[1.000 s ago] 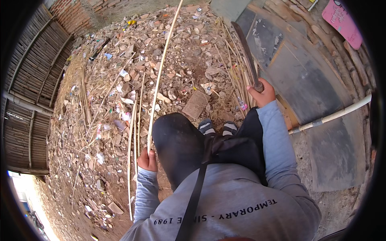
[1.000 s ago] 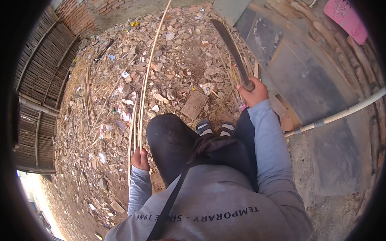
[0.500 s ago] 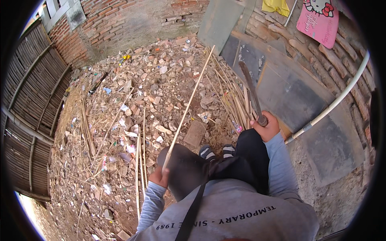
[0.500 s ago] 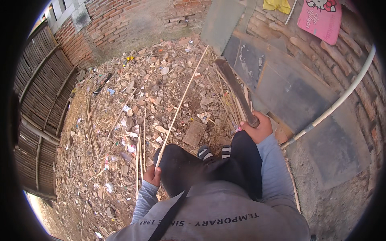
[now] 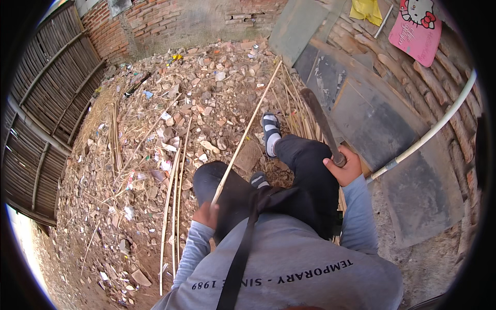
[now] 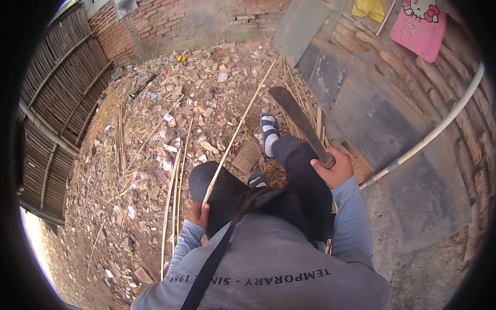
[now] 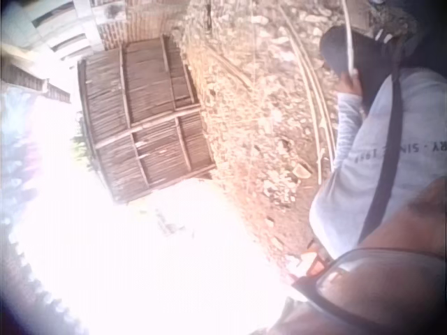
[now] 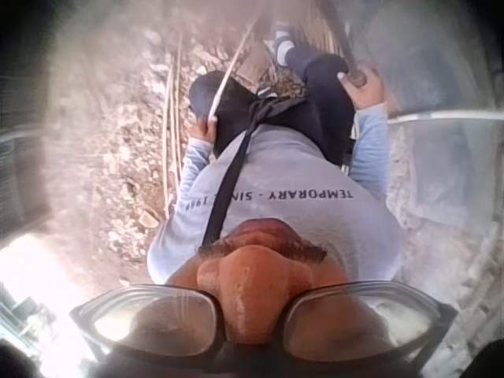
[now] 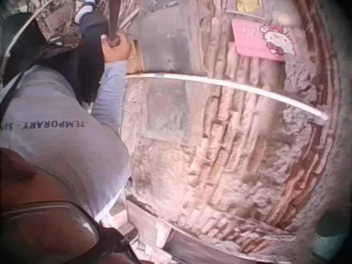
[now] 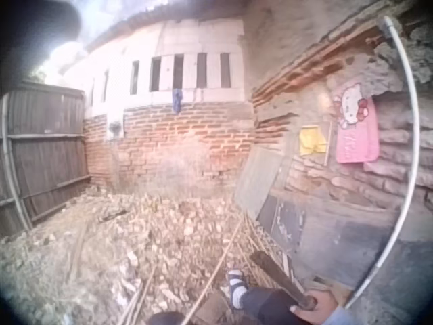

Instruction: The person shaves a thin strip of bamboo by hand using a large blade.

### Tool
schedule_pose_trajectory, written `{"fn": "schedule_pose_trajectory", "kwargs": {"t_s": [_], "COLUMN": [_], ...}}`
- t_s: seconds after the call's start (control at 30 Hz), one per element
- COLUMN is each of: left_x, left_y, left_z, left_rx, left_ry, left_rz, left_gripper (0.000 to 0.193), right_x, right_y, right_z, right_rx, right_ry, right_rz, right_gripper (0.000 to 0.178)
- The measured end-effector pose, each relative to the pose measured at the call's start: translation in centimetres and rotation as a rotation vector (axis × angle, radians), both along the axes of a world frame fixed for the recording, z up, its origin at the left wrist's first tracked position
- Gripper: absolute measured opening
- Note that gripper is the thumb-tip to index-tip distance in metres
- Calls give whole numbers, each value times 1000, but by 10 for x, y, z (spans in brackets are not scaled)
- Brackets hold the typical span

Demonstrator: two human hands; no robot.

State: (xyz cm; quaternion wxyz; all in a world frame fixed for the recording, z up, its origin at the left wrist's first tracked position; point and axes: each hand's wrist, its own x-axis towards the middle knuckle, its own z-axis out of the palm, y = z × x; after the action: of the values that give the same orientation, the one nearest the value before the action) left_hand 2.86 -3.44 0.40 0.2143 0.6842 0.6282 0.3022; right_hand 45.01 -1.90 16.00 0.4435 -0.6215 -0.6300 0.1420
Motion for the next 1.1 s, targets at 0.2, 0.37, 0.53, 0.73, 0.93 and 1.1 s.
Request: {"fn": "schedule_pose_trajectory", "kwargs": {"t_s": [0.2, 0.37, 0.53, 0.73, 0.93, 1.1], "left_x": [2, 14, 34, 59, 69, 68], "left_y": [-5, 2, 0, -15, -4, 14], "left_z": [3, 18, 35, 62, 84, 74], "left_rx": [-111, -168, -170, -77, 11, 44], "left_ry": [119, 257, 280, 306, 294, 262], "left_rz": [26, 25, 65, 51, 7, -72], "left_gripper": [37, 41, 39, 37, 36, 38], "right_x": [17, 28, 37, 54, 56, 54], "right_y": [-6, 5, 12, 0, -12, -13], "right_z": [-37, -62, -88, -102, -86, -83], "right_rx": [-67, -121, -244, -167, -152, -66], "right_ry": [7, 21, 95, 62, 78, 5], "right_rz": [5, 77, 136, 150, 128, 106], "right_gripper": [27, 29, 30, 31, 29, 29]}}
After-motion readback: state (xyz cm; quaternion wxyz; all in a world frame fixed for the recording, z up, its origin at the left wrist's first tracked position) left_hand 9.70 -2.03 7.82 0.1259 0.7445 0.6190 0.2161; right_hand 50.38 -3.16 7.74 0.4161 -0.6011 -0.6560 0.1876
